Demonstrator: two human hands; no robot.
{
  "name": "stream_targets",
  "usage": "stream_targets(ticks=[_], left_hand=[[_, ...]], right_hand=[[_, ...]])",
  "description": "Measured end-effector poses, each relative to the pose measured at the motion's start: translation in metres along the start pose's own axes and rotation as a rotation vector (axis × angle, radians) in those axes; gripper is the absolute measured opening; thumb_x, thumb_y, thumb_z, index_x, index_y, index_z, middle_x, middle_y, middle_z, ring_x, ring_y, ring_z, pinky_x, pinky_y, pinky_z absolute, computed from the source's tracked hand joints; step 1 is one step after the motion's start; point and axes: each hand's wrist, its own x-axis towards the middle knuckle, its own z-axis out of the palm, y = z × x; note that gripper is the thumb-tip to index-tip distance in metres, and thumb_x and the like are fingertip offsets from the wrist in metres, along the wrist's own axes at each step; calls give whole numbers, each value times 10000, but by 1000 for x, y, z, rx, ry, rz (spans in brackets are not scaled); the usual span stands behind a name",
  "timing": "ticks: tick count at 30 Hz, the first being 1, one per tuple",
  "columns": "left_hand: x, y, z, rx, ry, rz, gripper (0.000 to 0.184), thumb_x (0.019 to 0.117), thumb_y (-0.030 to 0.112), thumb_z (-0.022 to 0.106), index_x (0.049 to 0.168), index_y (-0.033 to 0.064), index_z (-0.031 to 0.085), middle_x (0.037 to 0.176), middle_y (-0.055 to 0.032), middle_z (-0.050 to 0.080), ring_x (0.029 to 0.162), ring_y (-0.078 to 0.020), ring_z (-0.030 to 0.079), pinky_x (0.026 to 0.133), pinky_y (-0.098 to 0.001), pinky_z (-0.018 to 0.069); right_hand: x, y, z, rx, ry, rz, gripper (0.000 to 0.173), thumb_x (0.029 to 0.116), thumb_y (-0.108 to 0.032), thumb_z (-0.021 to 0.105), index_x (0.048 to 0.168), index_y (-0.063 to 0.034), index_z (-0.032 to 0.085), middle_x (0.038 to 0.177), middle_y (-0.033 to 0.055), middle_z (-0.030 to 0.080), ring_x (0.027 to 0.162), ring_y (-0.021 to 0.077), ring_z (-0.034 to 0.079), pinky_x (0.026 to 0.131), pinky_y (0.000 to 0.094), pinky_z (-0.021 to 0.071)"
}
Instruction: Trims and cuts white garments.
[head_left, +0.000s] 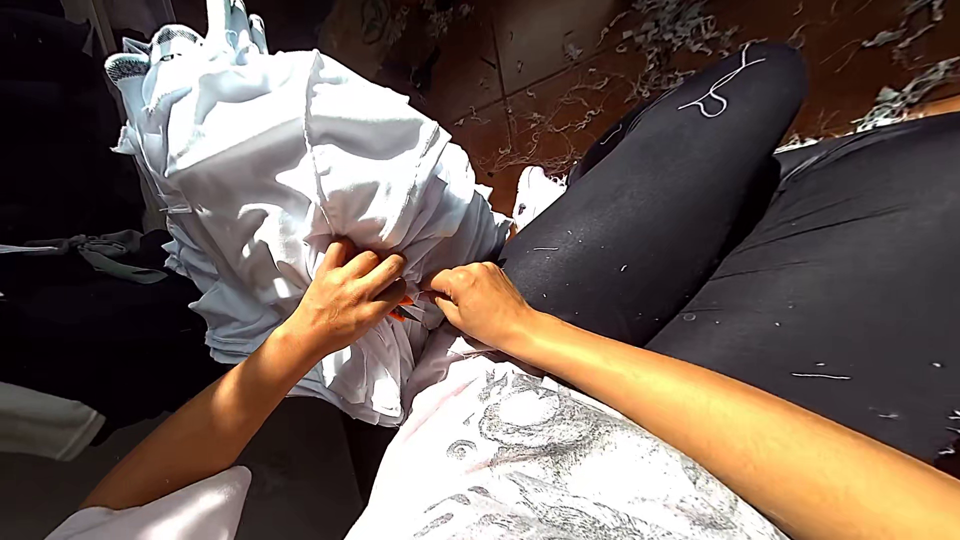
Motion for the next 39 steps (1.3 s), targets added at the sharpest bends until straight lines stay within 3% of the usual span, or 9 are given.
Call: stream_targets(ticks=[5, 9, 21, 24, 26, 28, 30, 33, 39], left_hand=[[9, 3, -9, 32, -121, -41, 189, 1020, 107, 507, 999, 63, 690, 1021, -145, 663, 824, -340, 607, 663, -482, 403], [18, 9, -15, 52, -226, -81, 570, 1022, 539, 422, 1038, 43, 704, 996, -163, 649, 893, -387, 615, 665, -510, 422], [26, 7, -10, 13, -212, 56, 420, 1065, 385, 476, 913, 65, 702, 896, -115, 655, 828, -328, 641, 630, -457, 454], [14, -3, -14, -60, -144, 5, 456, 1045, 458, 497, 1038, 64, 726, 937, -140, 667, 882, -356, 641, 638, -468, 468], [4, -3, -14, -64, -125, -45, 450, 1003, 486, 536, 1100, 94, 735, 951, -146, 672, 906, -370, 644, 651, -482, 474], [0, -5, -11, -66, -87, -65, 320, 982, 351, 561, 1086, 107, 739, 953, -141, 687, 900, -369, 656, 641, -483, 479], [0, -6, -7, -91, -55, -66, 242, 984, 238, 557, 1064, 102, 740, 957, -134, 692, 896, -357, 656, 645, -474, 477], [-2, -6, -6, -102, -41, -72, 230, 968, 194, 556, 1051, 90, 744, 974, -140, 708, 908, -356, 667, 658, -473, 487], [1, 3, 0, -75, 8, -148, 274, 933, 307, 561, 987, 103, 736, 905, -122, 694, 866, -335, 660, 649, -467, 465]], right_hand=[[-16, 11, -5, 94, 8, -54, 195, 929, -127, 620, 758, -60, 688, 658, 74, 638, 632, 222, 656, 566, 431, 492], [-21, 14, -8, 102, 25, -92, 196, 921, -118, 608, 759, -54, 697, 692, 67, 642, 685, 197, 662, 610, 379, 513], [-17, 16, -24, 194, 172, 32, 239, 961, -150, 596, 749, -62, 665, 670, 31, 604, 640, 128, 591, 597, 319, 452], [-11, 34, -88, -198, 404, 209, 210, 1007, -191, 604, 1047, -43, 747, 1109, 150, 732, 1171, 330, 634, 1006, 492, 455], [-11, 45, -122, -369, 343, 315, 417, 966, -207, 643, 1334, -15, 605, 1490, 264, 486, 1450, 534, 310, 1126, 722, 224], [-13, 38, -111, -380, 273, 297, 345, 909, -183, 728, 1173, 31, 669, 1273, 317, 575, 1236, 571, 473, 931, 710, 378], [-13, 17, -80, -212, 30, 297, 176, 929, -195, 731, 902, -21, 739, 882, 183, 687, 877, 376, 670, 751, 559, 518], [4, -13, -43, 116, -395, 559, 237, 984, -136, 656, 1127, 52, 655, 1040, 223, 677, 1032, 371, 661, 909, 543, 503], [1, -6, -1, 447, 22, 613, 381, 898, -14, 728, 1214, 19, 518, 1065, 154, 655, 1010, 241, 669, 903, 429, 540]])
